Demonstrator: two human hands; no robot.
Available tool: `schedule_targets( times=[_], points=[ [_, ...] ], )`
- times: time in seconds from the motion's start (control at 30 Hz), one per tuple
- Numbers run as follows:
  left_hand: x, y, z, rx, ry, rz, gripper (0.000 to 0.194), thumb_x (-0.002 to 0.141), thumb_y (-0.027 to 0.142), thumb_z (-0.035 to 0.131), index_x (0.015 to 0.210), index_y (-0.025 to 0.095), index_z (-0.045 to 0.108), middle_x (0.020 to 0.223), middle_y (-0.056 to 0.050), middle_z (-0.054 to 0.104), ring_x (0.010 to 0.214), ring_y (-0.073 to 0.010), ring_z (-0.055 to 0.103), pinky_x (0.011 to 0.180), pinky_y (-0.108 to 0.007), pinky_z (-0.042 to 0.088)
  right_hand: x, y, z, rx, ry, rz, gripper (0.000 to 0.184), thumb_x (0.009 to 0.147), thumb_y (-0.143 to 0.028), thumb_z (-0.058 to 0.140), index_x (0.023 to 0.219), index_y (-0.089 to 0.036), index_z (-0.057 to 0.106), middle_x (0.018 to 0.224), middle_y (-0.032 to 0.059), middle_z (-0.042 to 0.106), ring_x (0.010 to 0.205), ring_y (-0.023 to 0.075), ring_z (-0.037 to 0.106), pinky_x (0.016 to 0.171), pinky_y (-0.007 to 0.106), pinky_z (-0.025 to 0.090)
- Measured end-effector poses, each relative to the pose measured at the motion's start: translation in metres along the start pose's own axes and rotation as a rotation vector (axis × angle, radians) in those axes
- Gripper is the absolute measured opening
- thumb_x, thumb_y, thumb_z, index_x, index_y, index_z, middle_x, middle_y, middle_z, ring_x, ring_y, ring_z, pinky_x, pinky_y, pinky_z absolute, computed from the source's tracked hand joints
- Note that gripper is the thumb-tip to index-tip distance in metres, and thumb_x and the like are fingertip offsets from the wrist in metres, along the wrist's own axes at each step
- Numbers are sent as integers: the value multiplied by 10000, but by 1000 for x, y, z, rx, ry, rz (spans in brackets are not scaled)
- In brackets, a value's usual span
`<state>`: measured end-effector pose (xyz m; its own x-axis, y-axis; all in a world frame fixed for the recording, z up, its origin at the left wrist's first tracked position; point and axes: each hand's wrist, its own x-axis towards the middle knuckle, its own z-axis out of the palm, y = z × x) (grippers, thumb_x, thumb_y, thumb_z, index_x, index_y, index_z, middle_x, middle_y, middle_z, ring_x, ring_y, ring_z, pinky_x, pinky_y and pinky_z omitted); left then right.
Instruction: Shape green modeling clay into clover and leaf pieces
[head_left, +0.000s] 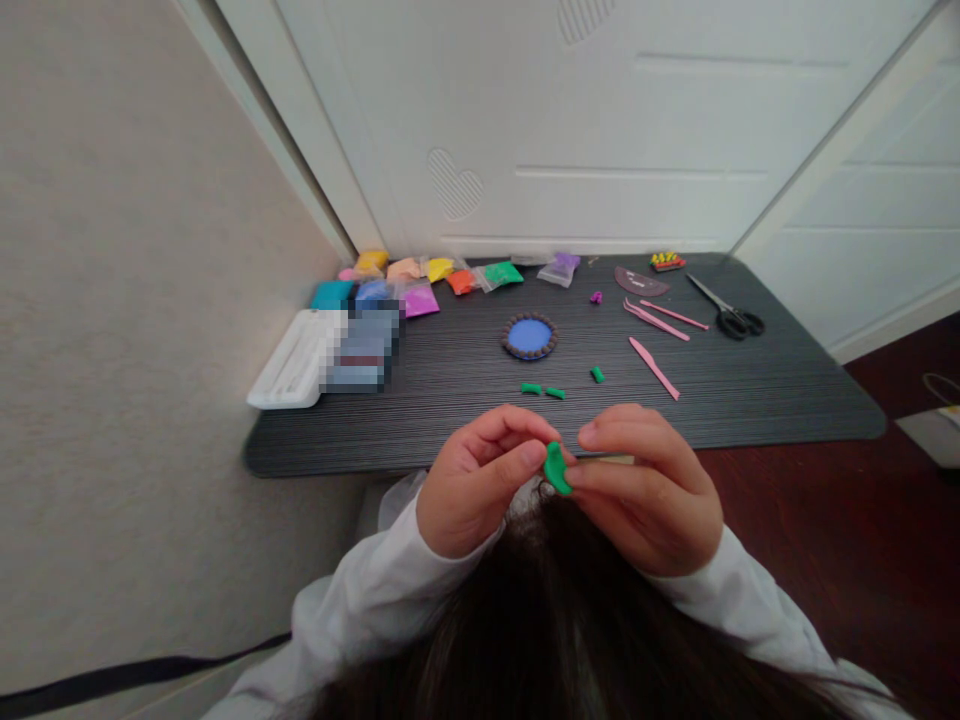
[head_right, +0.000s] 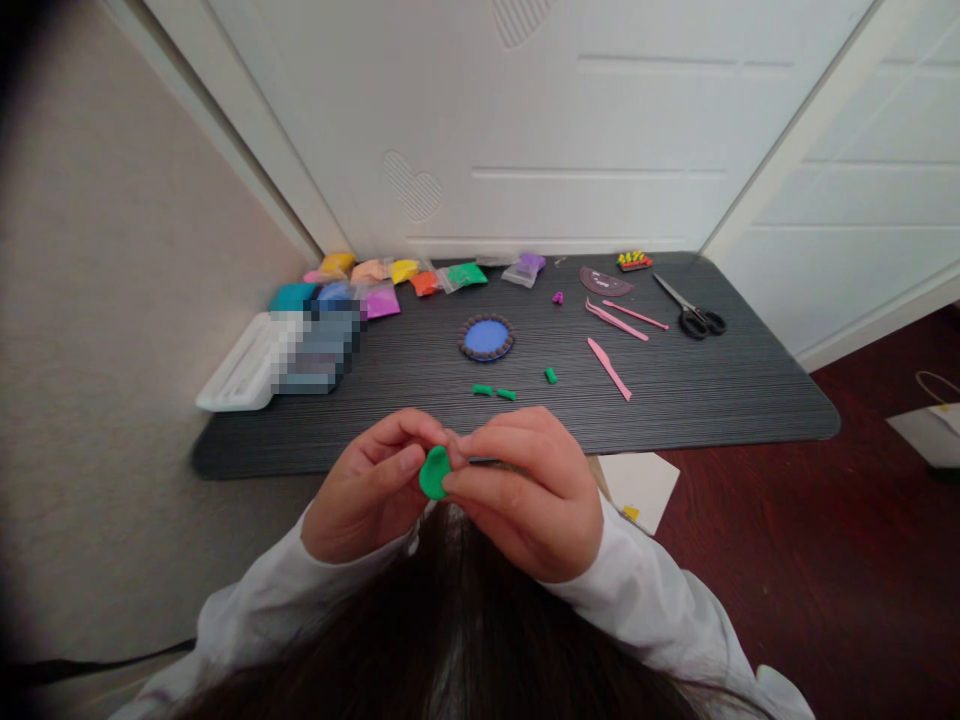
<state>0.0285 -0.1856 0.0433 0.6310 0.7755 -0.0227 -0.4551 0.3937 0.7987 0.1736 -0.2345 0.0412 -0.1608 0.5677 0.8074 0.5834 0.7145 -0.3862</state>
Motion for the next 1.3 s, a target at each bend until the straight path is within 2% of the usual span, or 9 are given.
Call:
schedule_targets(
  times=[0.23,0.4,0.6,1.0,1.1,1.3],
  points=[
    [1,2,-1,-35,-53,12,93,669,173,612,761,159,619,707,-16,665,664,-95,592,619,-190,455,-1,0,0,-33,18,-8,327,599,-31,634,876,-197,584,952,32,528,862,161,523,736,328,469],
    [1,2,-1,-48,-33,44,163,671,120,605,821,182,611,789,-9,679,702,-85,610,655,-182,473,0,-5,-7,7,63,198,293,633,-47,565,894,-181,566,955,61,534,881,173,525,757,340,451],
    [-2,-1,-6,130,-51,174,212,688,38,564,819,193,624,886,0,650,841,-94,586,766,-202,470,4,-4,-6,52,30,298,218,653,-98,575,855,-180,579,840,46,579,798,159,550,680,319,473],
    [-2,2,-7,658,4,498,282,629,0,595,826,196,640,857,-29,596,839,-125,550,761,-227,452,8,-4,-2,-112,21,283,210,636,-85,595,819,-186,585,820,42,600,773,153,564,675,307,482],
    [-3,1,-6,679,6,511,294,622,-4,597,834,195,638,844,-21,599,828,-122,556,757,-222,457,7,-4,-1,-113,20,277,211,632,-78,598,814,-181,585,816,38,599,772,150,565,676,305,482],
    [-5,-3,-3,511,60,411,426,646,-9,576,992,241,562,859,4,623,782,-91,588,709,-185,487,6,-4,-2,-106,25,283,218,644,-93,589,836,-195,574,830,36,596,788,158,562,680,320,480]
  ],
)
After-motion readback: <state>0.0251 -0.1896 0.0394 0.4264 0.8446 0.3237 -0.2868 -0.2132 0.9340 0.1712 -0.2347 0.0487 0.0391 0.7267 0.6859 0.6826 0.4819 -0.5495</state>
